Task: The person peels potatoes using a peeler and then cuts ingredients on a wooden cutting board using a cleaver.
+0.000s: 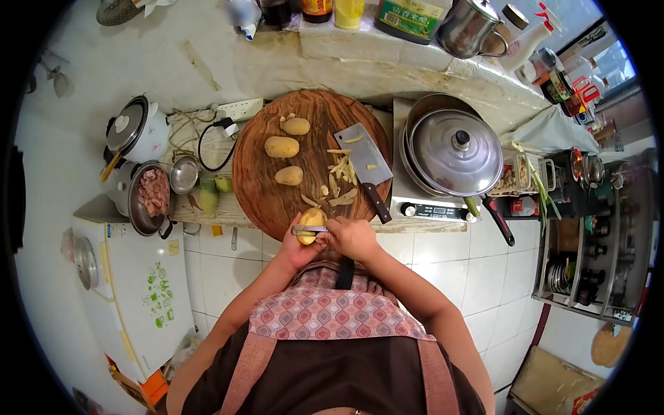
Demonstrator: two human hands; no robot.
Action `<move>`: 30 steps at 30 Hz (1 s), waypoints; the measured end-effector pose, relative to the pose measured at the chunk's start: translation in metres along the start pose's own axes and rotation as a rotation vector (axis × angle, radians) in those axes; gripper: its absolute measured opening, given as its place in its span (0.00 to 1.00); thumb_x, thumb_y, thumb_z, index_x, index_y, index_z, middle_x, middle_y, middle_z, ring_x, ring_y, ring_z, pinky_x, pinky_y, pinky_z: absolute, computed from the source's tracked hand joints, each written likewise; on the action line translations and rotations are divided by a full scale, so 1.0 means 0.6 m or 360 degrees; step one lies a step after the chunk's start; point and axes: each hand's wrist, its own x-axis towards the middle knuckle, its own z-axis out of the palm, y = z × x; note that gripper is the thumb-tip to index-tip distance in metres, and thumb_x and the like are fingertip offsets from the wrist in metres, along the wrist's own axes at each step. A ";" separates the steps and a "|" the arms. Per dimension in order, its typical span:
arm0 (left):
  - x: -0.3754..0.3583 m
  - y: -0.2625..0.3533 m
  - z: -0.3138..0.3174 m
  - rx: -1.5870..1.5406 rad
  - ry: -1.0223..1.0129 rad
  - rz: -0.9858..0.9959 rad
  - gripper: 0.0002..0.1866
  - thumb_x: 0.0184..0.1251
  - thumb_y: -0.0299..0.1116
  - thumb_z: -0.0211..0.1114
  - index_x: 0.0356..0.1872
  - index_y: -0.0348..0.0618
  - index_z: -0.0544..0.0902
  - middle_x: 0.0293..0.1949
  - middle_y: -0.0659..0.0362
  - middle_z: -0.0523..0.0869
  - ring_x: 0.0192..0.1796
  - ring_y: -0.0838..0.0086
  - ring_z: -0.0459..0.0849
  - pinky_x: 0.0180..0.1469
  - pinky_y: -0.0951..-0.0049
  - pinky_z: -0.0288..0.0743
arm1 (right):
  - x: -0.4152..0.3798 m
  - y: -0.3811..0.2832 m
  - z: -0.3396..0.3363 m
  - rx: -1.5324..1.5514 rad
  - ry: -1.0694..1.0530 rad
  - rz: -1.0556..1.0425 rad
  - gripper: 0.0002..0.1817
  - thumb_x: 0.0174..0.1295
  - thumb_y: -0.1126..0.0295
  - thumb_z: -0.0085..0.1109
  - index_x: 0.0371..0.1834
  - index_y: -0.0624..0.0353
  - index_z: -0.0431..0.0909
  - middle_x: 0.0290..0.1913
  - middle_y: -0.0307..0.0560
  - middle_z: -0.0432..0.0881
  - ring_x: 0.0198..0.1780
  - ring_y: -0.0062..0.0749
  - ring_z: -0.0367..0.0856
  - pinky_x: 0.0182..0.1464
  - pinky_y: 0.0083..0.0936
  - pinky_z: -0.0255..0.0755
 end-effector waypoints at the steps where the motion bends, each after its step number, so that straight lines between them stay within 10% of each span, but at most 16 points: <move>1: 0.000 0.001 0.002 -0.0005 -0.0003 0.0005 0.24 0.77 0.53 0.46 0.55 0.43 0.76 0.46 0.56 0.82 0.41 0.66 0.78 0.37 0.71 0.72 | -0.001 0.003 0.006 0.0005 0.0052 0.0060 0.18 0.61 0.51 0.61 0.29 0.54 0.74 0.27 0.44 0.79 0.25 0.47 0.80 0.24 0.38 0.73; 12: -0.031 0.007 0.035 -0.0007 -0.0010 -0.0049 0.21 0.73 0.46 0.53 0.54 0.40 0.74 0.40 0.52 0.79 0.41 0.62 0.76 0.41 0.67 0.71 | 0.017 0.056 -0.002 0.0139 -0.0107 0.1016 0.24 0.62 0.46 0.59 0.27 0.59 0.82 0.23 0.59 0.81 0.29 0.56 0.82 0.30 0.46 0.75; 20: -0.038 0.019 0.019 0.0425 -0.0095 0.0026 0.27 0.49 0.23 0.59 0.56 0.38 0.72 0.47 0.51 0.78 0.41 0.65 0.76 0.38 0.70 0.71 | 0.008 0.004 -0.001 0.0076 0.0030 0.0295 0.20 0.62 0.51 0.61 0.26 0.57 0.76 0.24 0.53 0.81 0.27 0.53 0.81 0.27 0.45 0.73; 22: -0.041 0.019 0.022 0.0491 -0.0166 -0.0058 0.27 0.49 0.22 0.59 0.56 0.39 0.70 0.43 0.54 0.78 0.40 0.67 0.77 0.36 0.71 0.71 | 0.030 0.026 -0.009 -0.0171 -0.0340 0.0661 0.18 0.62 0.51 0.60 0.31 0.55 0.80 0.25 0.52 0.83 0.29 0.52 0.83 0.29 0.43 0.75; 26: -0.046 0.011 0.054 0.0695 0.0041 0.0046 0.27 0.48 0.20 0.59 0.55 0.40 0.70 0.39 0.56 0.77 0.37 0.70 0.77 0.33 0.73 0.70 | 0.016 0.052 -0.002 -0.0060 -0.0042 0.0817 0.19 0.61 0.49 0.61 0.27 0.54 0.80 0.22 0.52 0.81 0.26 0.52 0.82 0.28 0.42 0.75; 30: -0.038 0.025 0.042 0.1114 0.0258 0.0019 0.26 0.50 0.21 0.62 0.55 0.43 0.70 0.38 0.58 0.76 0.33 0.75 0.76 0.29 0.76 0.68 | 0.007 0.015 -0.008 -0.0036 0.0035 0.0104 0.20 0.62 0.50 0.61 0.23 0.55 0.77 0.19 0.49 0.80 0.22 0.50 0.80 0.24 0.39 0.73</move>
